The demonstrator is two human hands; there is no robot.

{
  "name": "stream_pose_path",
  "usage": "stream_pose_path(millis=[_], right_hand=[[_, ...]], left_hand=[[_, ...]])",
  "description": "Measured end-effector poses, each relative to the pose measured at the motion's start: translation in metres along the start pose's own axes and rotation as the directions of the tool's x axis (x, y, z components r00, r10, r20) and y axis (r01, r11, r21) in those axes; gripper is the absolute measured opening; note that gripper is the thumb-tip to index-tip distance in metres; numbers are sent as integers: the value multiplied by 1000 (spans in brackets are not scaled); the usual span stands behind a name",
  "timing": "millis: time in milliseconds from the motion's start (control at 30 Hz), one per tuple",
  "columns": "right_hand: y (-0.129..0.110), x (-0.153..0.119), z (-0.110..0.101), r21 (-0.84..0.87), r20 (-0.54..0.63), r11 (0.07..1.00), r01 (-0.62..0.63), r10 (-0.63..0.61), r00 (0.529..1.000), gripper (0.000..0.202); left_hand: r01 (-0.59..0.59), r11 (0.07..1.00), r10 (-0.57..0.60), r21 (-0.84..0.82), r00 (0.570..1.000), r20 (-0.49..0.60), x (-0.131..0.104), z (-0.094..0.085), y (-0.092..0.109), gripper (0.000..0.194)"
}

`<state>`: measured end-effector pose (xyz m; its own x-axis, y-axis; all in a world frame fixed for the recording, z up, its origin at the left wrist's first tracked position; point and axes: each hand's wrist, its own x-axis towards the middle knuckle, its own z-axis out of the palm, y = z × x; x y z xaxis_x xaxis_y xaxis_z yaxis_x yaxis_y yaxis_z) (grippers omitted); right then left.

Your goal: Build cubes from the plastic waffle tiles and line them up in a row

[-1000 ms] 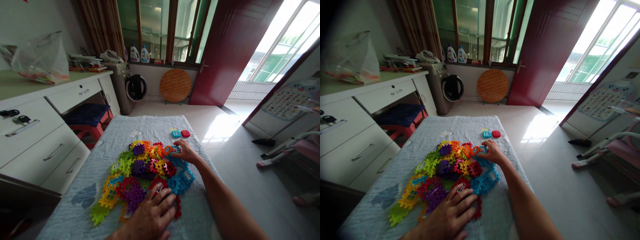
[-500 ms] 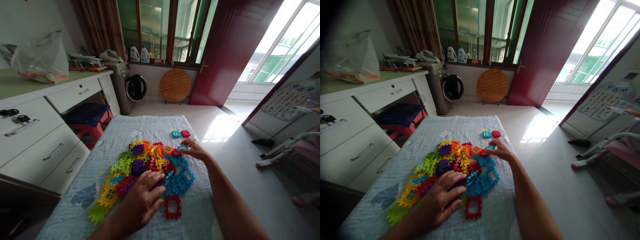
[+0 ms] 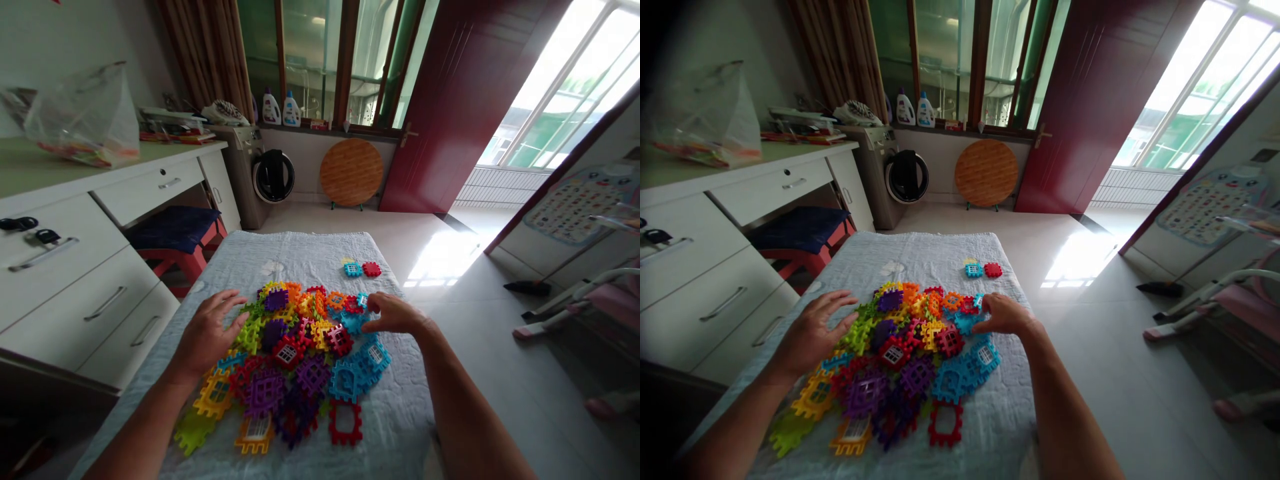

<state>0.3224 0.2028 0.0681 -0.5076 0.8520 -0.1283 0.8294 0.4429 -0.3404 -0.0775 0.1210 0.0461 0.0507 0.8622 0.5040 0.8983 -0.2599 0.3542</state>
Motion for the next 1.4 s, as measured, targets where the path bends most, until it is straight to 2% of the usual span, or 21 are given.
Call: stream_pose_path(millis=[100, 167, 233, 300, 467, 567, 667, 833, 967, 1033, 1100, 1233, 1400], right_hand=[[-13, -5, 0, -74, 110, 997, 7, 1, 994, 36], [-19, -6, -1, -116, 107, 993, 2, 10, 994, 28], [-20, -7, -4, -103, 98, 995, 19, -9, 995, 16], [-17, -6, -9, -50, 92, 998, 37, -33, 995, 2], [5, -1, -12, 73, 65, 997, -26, 21, 998, 16], [17, 0, -8, 48, -8, 994, -99, 100, 995, 23], [19, -2, -4, 12, -93, 994, -108, 109, 990, 31], [8, -3, 3, -75, 14, 989, -127, 129, 992, 51], [6, -2, 5, -101, 25, 989, -112, 115, 993, 45], [9, -2, 2, -64, -10, 995, -81, 80, 997, 37], [11, -1, -1, -24, -97, 997, -69, 67, 993, 32], [15, 8, 3, 32, -266, 997, -77, 83, 960, 37], [23, 19, 18, 35, -237, 995, -95, 100, 966, 40]], left_hand=[[177, 976, -170, -123, 983, 66, -7, 6, -29, 42], [282, 939, -256, -195, 955, 148, -10, 10, -37, 47], [322, 917, -279, -233, 939, 199, -11, 13, -37, 49], [299, 921, -250, -251, 946, 208, -11, 16, -33, 49], [226, 948, -181, -225, 962, 203, -12, 19, -29, 45], [216, 953, -176, -212, 966, 191, -13, 20, -31, 44], [207, 955, -168, -213, 967, 189, -13, 21, -33, 43], [195, 958, -158, -210, 971, 180, -14, 23, -37, 45], [188, 961, -153, -205, 973, 172, -15, 25, -39, 44], [181, 962, -147, -206, 975, 168, -15, 25, -39, 44], [175, 962, -142, -209, 976, 164, -15, 25, -39, 43], [170, 964, -136, -205, 976, 167, -15, 25, -39, 43], [164, 964, -132, -207, 978, 159, -15, 25, -39, 43]])
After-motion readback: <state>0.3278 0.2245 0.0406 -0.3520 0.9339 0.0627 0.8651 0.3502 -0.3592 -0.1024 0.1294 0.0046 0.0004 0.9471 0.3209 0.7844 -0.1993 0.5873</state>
